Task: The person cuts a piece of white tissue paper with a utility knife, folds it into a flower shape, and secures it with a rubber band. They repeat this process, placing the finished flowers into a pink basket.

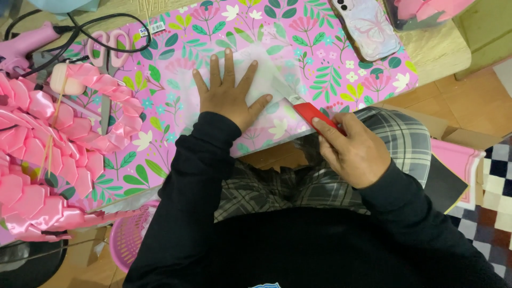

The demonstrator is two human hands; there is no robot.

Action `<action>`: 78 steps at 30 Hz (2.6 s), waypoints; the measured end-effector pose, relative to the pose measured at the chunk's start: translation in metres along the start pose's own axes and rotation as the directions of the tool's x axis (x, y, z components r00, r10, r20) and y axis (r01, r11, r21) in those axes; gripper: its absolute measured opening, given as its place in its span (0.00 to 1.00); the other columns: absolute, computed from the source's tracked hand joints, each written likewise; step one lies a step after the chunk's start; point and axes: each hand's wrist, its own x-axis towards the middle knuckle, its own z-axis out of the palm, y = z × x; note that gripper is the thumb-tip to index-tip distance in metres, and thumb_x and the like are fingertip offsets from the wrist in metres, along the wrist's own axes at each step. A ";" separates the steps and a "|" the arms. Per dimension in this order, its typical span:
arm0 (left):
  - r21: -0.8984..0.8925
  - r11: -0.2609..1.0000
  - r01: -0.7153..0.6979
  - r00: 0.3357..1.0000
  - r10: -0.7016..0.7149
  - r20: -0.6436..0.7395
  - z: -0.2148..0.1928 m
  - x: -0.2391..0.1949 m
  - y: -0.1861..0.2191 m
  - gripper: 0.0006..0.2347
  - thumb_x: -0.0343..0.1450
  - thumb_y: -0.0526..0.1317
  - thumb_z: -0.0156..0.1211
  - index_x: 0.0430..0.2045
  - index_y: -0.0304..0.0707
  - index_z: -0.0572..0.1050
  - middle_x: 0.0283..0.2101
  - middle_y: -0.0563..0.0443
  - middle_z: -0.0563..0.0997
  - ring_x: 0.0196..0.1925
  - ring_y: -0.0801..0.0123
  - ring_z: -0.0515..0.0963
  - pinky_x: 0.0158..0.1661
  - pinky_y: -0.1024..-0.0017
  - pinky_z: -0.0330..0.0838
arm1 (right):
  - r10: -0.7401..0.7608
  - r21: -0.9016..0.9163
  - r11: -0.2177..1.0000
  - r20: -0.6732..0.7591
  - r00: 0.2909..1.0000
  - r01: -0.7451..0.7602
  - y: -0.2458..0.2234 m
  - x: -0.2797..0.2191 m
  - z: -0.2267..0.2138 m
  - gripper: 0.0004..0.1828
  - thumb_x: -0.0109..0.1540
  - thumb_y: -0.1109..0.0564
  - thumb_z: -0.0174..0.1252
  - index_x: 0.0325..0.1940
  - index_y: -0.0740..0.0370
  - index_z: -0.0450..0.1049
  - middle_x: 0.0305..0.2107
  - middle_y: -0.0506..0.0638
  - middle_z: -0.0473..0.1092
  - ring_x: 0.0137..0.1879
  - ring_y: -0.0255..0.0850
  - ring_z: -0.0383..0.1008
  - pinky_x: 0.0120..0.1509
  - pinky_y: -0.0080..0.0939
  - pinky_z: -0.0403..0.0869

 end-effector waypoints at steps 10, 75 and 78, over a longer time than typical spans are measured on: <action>-0.006 1.000 -0.018 0.999 0.018 -0.038 0.001 0.000 0.000 0.37 0.69 0.73 0.24 0.75 0.64 0.45 0.78 0.41 0.34 0.78 0.42 0.30 0.67 0.30 0.22 | -0.025 -0.093 0.995 -0.038 0.999 0.022 0.014 -0.002 0.005 0.27 0.67 0.58 0.64 0.71 0.56 0.70 0.47 0.63 0.67 0.44 0.57 0.74 0.36 0.51 0.74; -0.050 0.999 0.005 1.000 -0.004 0.004 -0.007 -0.006 0.002 0.33 0.73 0.70 0.34 0.75 0.65 0.50 0.79 0.38 0.40 0.80 0.41 0.34 0.66 0.34 0.14 | -0.034 -0.082 0.996 -0.187 0.982 0.018 0.043 0.058 0.041 0.14 0.63 0.54 0.60 0.52 0.53 0.83 0.40 0.54 0.69 0.37 0.49 0.76 0.39 0.46 0.76; -0.058 0.998 -0.011 1.000 0.010 -0.022 -0.005 -0.004 0.001 0.33 0.74 0.69 0.36 0.75 0.64 0.51 0.79 0.37 0.41 0.80 0.40 0.35 0.66 0.33 0.15 | -0.041 -0.085 0.996 -0.193 0.980 0.025 0.048 0.064 0.048 0.14 0.64 0.53 0.59 0.52 0.53 0.83 0.41 0.53 0.68 0.38 0.49 0.76 0.39 0.46 0.76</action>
